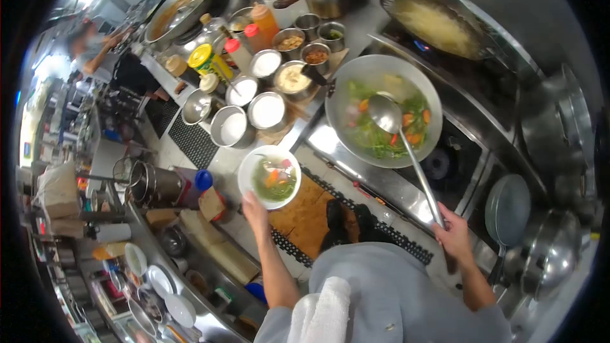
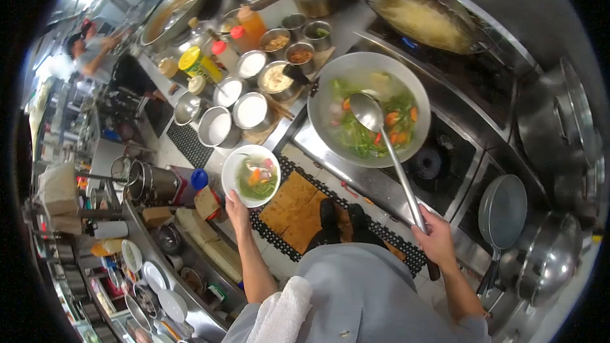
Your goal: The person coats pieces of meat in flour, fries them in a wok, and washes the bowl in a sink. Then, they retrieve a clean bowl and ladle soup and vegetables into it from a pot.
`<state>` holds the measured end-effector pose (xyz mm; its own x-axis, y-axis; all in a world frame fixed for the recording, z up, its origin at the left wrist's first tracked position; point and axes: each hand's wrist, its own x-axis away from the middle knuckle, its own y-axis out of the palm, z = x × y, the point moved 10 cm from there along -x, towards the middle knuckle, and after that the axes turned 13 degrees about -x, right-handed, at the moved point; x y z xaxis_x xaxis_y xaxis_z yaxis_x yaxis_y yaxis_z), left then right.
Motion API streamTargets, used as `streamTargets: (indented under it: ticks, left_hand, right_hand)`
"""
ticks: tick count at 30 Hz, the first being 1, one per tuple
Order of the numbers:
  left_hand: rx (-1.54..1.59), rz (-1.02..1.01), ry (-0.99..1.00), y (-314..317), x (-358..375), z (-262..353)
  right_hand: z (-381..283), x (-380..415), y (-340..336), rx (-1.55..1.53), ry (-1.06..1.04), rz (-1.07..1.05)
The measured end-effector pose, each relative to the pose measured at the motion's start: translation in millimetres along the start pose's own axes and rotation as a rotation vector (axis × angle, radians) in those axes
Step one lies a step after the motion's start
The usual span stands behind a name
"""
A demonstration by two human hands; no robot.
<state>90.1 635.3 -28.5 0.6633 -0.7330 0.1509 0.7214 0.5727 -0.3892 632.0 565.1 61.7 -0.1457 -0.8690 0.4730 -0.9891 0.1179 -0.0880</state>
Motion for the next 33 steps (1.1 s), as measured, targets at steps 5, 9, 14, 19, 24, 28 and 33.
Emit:
streamTargets:
  ticks: [5, 9, 14, 19, 24, 28, 33]
  left_hand:
    - [-0.093, 0.061, 0.013, 3.6, -21.7, -7.0]
    - [0.010, -0.035, -0.093, 18.6, -49.2, -51.8]
    - [0.208, -0.068, -0.141, 41.7, -48.1, -60.9]
    - [0.480, -0.102, -0.260, 45.1, -37.8, -58.8]
    - [0.375, -0.275, -0.281, 41.0, -38.5, -57.7]
    - [0.249, -0.333, -0.322, 32.2, -36.1, -52.4]
    - [0.161, -0.386, -0.302, 37.1, -48.5, -69.8]
  right_hand:
    - [-8.0, -6.1, 11.3, 0.162, -0.150, -0.007]
    - [-4.7, -19.6, 29.3, 0.090, -0.147, 0.027]
    - [-18.0, -27.0, 50.5, 0.084, -0.136, 0.065]
    - [-5.7, -40.5, 64.3, 0.107, -0.110, 0.100]
    - [-14.9, -42.7, 83.0, 0.122, -0.187, 0.110]
    - [-32.5, -52.3, 94.1, 0.452, -0.413, 0.146]
    - [-38.2, -78.5, 96.0, 0.599, -0.607, 0.163]
